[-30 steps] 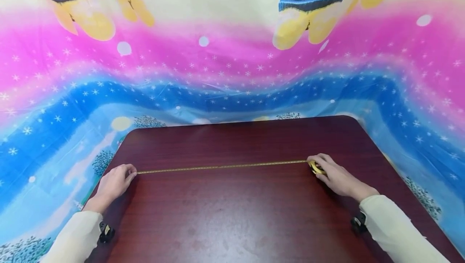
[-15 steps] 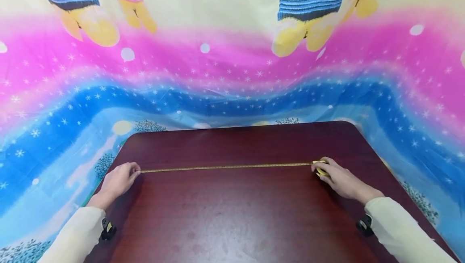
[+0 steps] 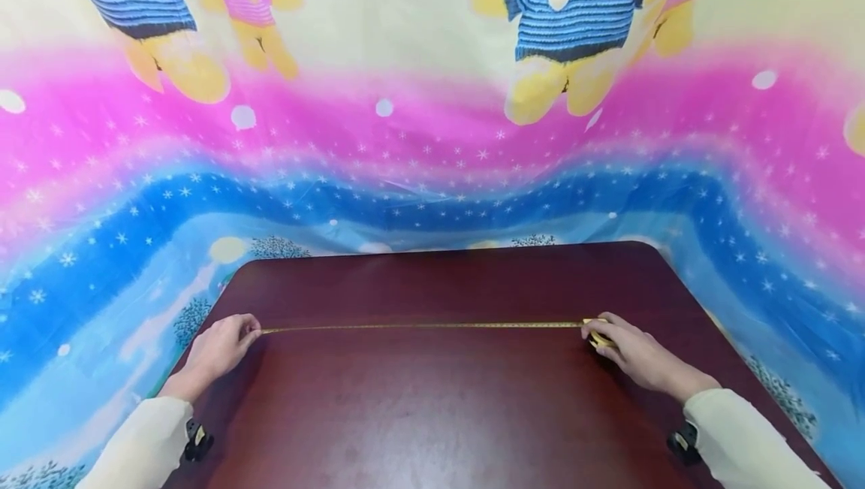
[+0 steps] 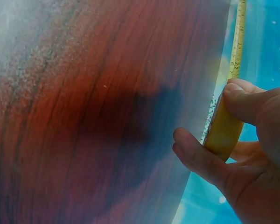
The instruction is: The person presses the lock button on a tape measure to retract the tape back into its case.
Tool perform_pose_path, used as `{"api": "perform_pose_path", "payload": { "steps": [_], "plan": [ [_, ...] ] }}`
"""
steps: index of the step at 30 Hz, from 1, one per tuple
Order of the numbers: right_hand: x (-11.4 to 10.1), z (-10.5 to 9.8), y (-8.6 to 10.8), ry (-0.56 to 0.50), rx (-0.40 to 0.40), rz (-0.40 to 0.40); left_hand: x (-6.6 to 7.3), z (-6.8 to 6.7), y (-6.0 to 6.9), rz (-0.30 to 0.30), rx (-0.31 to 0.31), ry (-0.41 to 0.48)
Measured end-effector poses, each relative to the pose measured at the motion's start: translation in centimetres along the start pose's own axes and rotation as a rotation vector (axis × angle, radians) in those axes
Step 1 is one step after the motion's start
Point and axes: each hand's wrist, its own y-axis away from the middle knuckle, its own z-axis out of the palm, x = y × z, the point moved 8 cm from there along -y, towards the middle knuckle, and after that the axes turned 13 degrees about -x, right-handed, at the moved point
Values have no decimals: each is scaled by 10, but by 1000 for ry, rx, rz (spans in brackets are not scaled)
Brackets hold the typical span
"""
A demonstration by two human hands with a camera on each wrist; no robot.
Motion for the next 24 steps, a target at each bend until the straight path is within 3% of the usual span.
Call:
{"api": "perform_pose_path", "payload": {
  "steps": [4,9,24],
  "plan": [
    [-4,-1,3,33,42,-17,-1,3,3,-6,-12,-1],
    [-6,-5,2,63,94,-37,0,-5,2,-7,9,-9],
    [3,1,0,24,64,-13,3,-12,1,-7,-17,-5]
  ]
}}
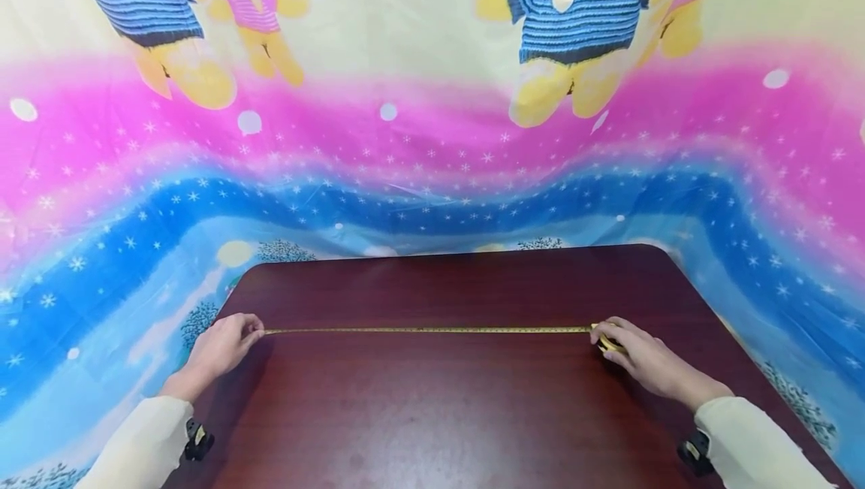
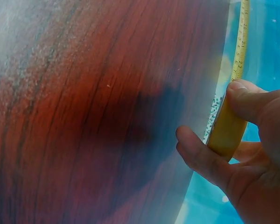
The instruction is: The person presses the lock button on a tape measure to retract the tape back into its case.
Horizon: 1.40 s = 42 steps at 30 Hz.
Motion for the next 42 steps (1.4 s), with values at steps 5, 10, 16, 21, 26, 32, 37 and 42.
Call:
{"api": "perform_pose_path", "payload": {
  "steps": [5,10,16,21,26,32,37,42],
  "plan": [
    [2,0,2,-7,-4,-1,3,0,0,12,7,-2],
    [0,-1,5,28,46,-42,5,2,2,21,10,-4],
    [-1,0,8,50,111,-66,5,6,3,23,12,-3],
    [-1,-2,7,70,139,-69,5,5,1,22,14,0],
    [-3,-5,3,56,153,-76,3,2,0,30,8,-2],
    [-1,-5,1,34,104,-28,1,2,1,24,-12,-7],
    [3,-2,4,38,49,34,-1,3,2,13,-24,-10],
    [7,-2,6,32,14,73,-3,3,4,31,-15,-15]
  ]
}}
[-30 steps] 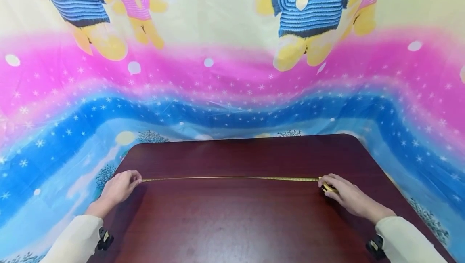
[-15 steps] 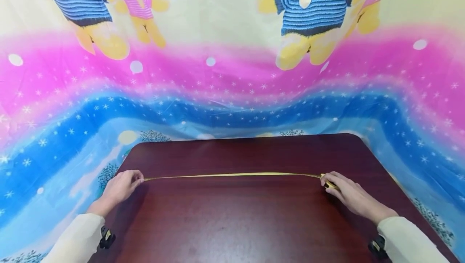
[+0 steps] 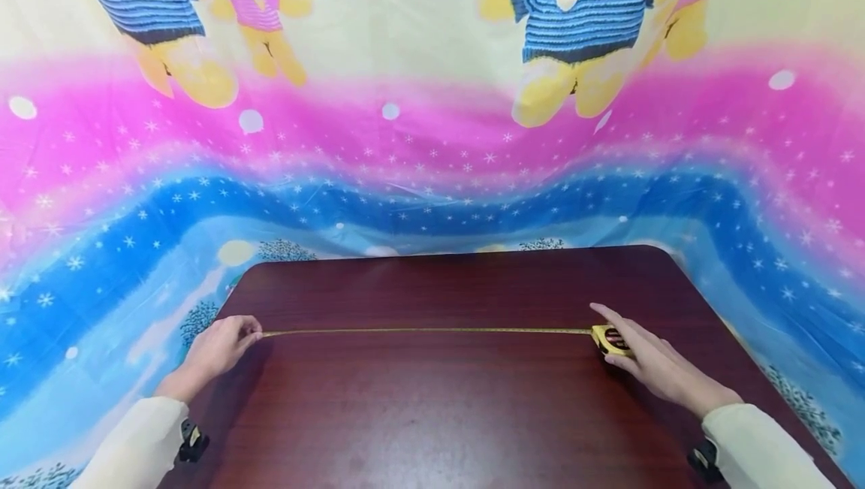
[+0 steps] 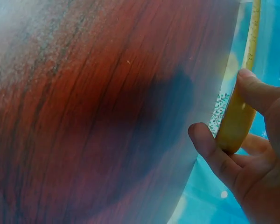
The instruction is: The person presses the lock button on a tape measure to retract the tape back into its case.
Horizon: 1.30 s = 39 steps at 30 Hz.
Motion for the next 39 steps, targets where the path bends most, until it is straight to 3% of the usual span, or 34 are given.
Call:
{"api": "perform_pose_path", "payload": {
  "steps": [16,39],
  "plan": [
    [7,-2,-2,-12,-1,45,-4,-4,7,40,11,-28],
    [8,-5,-12,-14,-27,56,-1,-6,8,40,42,-52]
  ]
}}
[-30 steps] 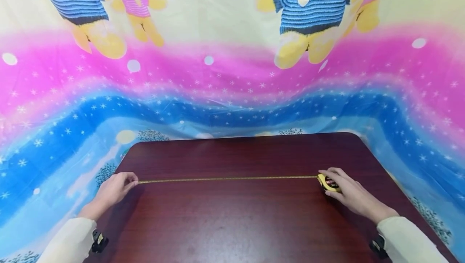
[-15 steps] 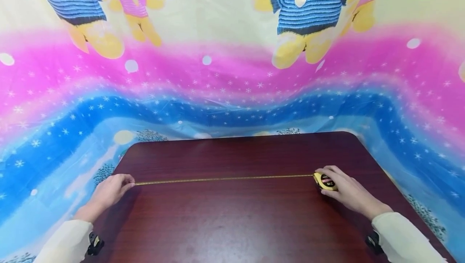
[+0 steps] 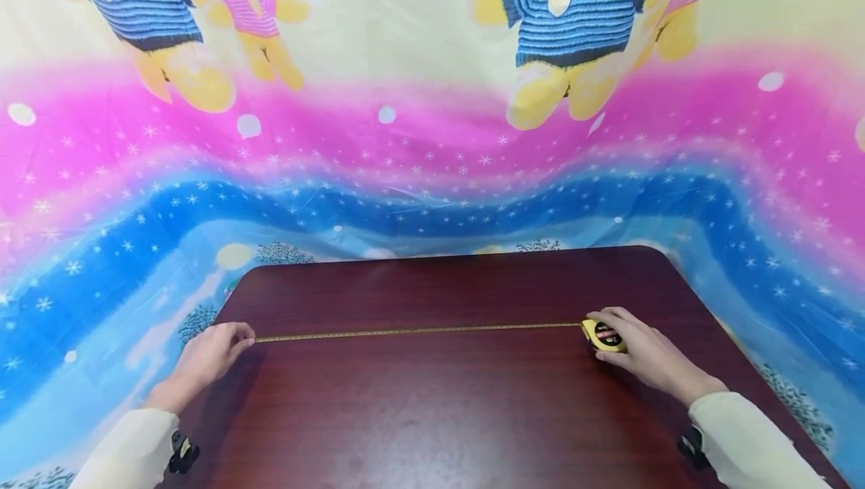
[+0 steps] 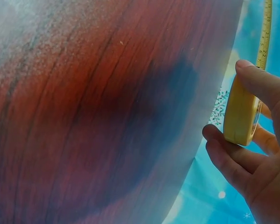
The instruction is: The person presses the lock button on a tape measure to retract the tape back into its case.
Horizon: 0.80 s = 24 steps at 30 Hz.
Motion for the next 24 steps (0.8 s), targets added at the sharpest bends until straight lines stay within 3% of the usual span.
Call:
{"api": "perform_pose_path", "payload": {
  "steps": [13,24],
  "plan": [
    [-1,4,-3,-24,-25,19,-2,2,1,16,11,20],
    [-8,2,-6,8,-19,-7,10,0,0,44,5,16]
  ]
}}
